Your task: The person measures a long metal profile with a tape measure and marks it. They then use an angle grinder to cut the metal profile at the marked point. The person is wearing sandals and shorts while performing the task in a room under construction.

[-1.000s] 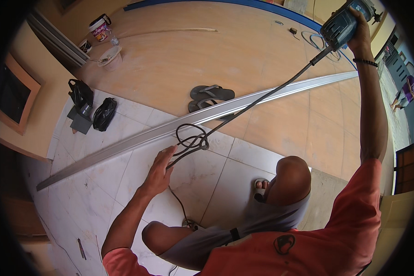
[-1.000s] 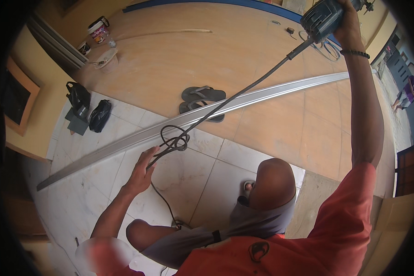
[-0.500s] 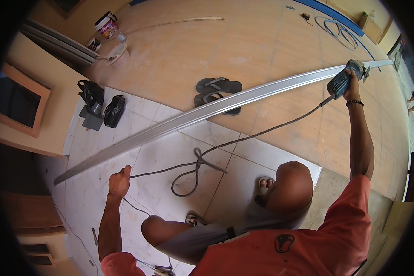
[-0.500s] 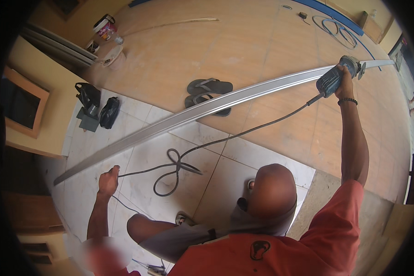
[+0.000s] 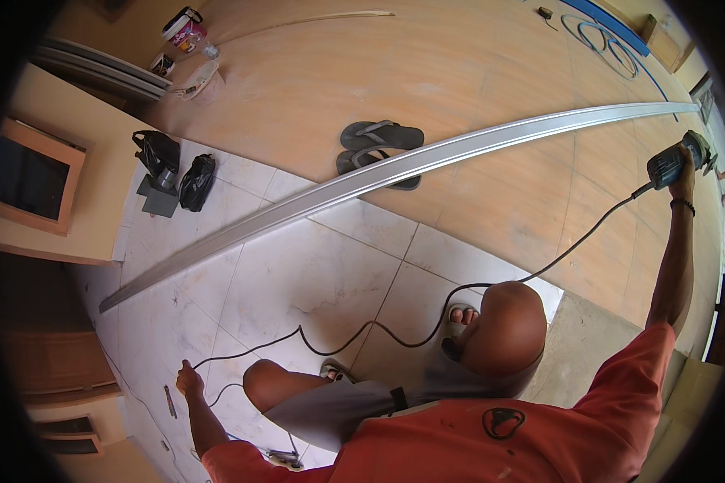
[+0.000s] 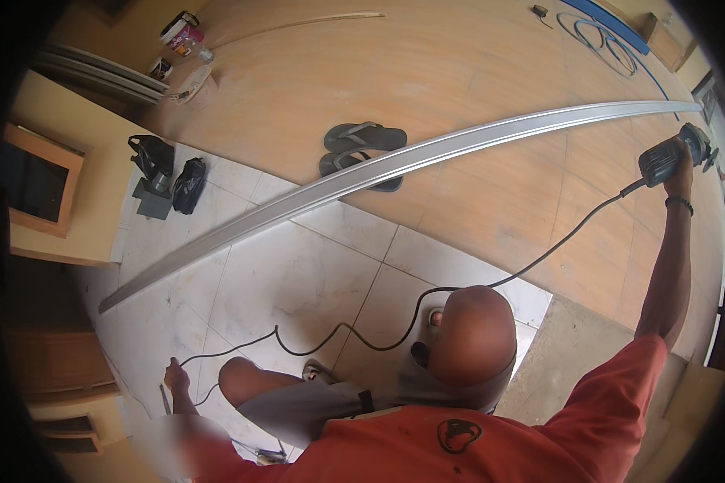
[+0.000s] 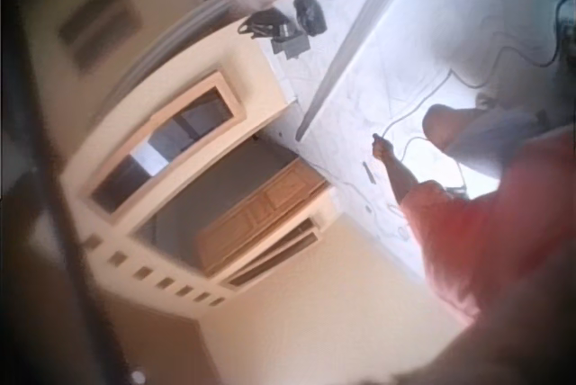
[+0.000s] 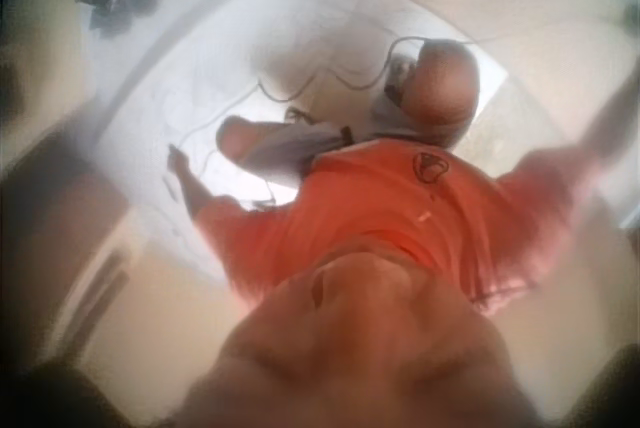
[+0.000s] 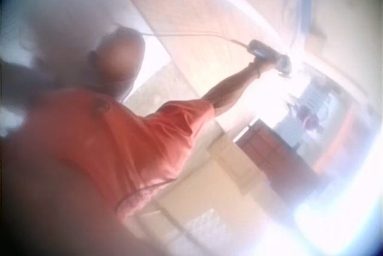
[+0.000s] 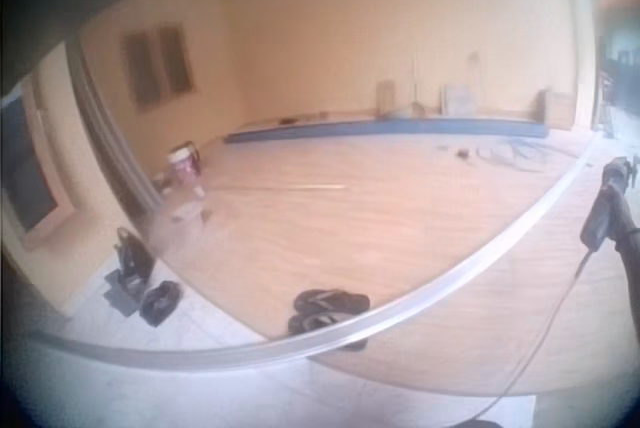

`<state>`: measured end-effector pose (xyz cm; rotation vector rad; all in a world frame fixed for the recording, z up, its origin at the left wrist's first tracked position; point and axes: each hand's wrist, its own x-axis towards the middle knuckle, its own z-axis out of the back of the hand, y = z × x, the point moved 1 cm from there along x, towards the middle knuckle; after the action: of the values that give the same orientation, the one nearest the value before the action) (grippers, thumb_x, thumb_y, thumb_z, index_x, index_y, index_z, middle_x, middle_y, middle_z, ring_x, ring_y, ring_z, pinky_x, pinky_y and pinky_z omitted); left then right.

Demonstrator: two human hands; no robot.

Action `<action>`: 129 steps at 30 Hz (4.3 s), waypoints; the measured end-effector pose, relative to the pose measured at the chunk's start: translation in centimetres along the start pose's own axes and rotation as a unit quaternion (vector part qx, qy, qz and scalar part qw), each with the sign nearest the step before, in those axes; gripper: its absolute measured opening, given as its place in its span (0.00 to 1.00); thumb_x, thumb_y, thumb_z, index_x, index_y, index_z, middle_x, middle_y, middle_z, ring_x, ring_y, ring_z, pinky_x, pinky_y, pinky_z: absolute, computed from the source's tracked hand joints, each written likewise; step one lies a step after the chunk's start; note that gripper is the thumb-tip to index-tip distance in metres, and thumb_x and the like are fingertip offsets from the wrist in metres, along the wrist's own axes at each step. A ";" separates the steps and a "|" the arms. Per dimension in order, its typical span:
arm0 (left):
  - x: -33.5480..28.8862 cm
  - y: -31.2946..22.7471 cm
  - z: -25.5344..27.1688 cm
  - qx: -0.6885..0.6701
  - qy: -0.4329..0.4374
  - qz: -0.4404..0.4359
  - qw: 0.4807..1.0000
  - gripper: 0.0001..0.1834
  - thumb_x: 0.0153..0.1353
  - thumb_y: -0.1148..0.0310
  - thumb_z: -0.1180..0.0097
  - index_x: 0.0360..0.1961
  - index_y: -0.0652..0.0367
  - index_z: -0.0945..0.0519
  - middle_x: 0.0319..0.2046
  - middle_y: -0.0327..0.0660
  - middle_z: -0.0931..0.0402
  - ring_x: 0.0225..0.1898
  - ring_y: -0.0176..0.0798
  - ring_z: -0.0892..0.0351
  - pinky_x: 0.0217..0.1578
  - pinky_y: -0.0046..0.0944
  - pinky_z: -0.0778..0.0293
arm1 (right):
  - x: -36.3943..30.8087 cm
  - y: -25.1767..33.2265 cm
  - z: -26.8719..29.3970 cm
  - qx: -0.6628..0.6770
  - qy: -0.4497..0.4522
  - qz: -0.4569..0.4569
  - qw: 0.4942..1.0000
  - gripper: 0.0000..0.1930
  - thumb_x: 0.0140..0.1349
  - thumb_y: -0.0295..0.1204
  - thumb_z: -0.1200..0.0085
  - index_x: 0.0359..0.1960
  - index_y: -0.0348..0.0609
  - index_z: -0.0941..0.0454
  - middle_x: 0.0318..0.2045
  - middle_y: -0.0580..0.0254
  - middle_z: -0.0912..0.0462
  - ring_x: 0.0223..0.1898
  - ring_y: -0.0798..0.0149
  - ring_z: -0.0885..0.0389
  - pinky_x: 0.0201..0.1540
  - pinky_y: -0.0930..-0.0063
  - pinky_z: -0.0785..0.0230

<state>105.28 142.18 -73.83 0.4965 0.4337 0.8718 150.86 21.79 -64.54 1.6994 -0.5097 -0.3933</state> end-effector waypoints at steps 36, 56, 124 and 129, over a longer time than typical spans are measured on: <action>-19.5 -12.6 -10.4 -0.365 0.300 -0.091 0.877 0.18 0.57 0.61 0.40 0.46 0.57 0.25 0.36 0.51 0.18 0.38 0.50 0.16 0.40 0.47 0.22 | -19.1 -31.4 -13.9 -0.514 0.000 -0.212 0.831 0.28 0.40 0.42 0.41 0.39 0.29 0.21 0.39 0.37 0.18 0.44 0.42 0.18 0.49 0.55 0.28; -18.7 -15.5 -10.5 -0.446 0.362 -0.087 0.814 0.19 0.58 0.61 0.40 0.48 0.58 0.25 0.37 0.50 0.18 0.38 0.48 0.16 0.41 0.45 0.22 | -18.7 -33.8 -13.7 -0.528 -0.025 -0.162 0.834 0.27 0.42 0.42 0.39 0.37 0.27 0.22 0.37 0.36 0.18 0.42 0.41 0.19 0.48 0.52 0.29; 21.6 32.7 22.9 -0.687 0.321 0.017 0.652 0.33 0.62 0.59 0.56 0.65 0.63 0.44 0.59 0.59 0.35 0.54 0.65 0.29 0.55 0.57 0.32 | -64.0 23.5 -72.0 -0.426 0.253 -0.307 0.812 0.07 0.57 0.29 0.50 0.34 0.42 0.22 0.23 0.56 0.18 0.22 0.62 0.17 0.26 0.67 0.25; 30.6 27.7 29.0 -0.607 0.438 -0.030 0.662 0.28 0.63 0.61 0.56 0.63 0.58 0.42 0.57 0.57 0.32 0.50 0.65 0.26 0.51 0.60 0.31 | -73.5 24.4 -59.4 -0.481 -0.037 -0.438 0.758 0.11 0.60 0.30 0.53 0.33 0.41 0.18 0.27 0.54 0.16 0.25 0.59 0.15 0.29 0.68 0.21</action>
<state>121.72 175.14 -39.45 -1.2595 0.6087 1.0922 117.13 107.05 -31.06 0.7767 0.4717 -1.1693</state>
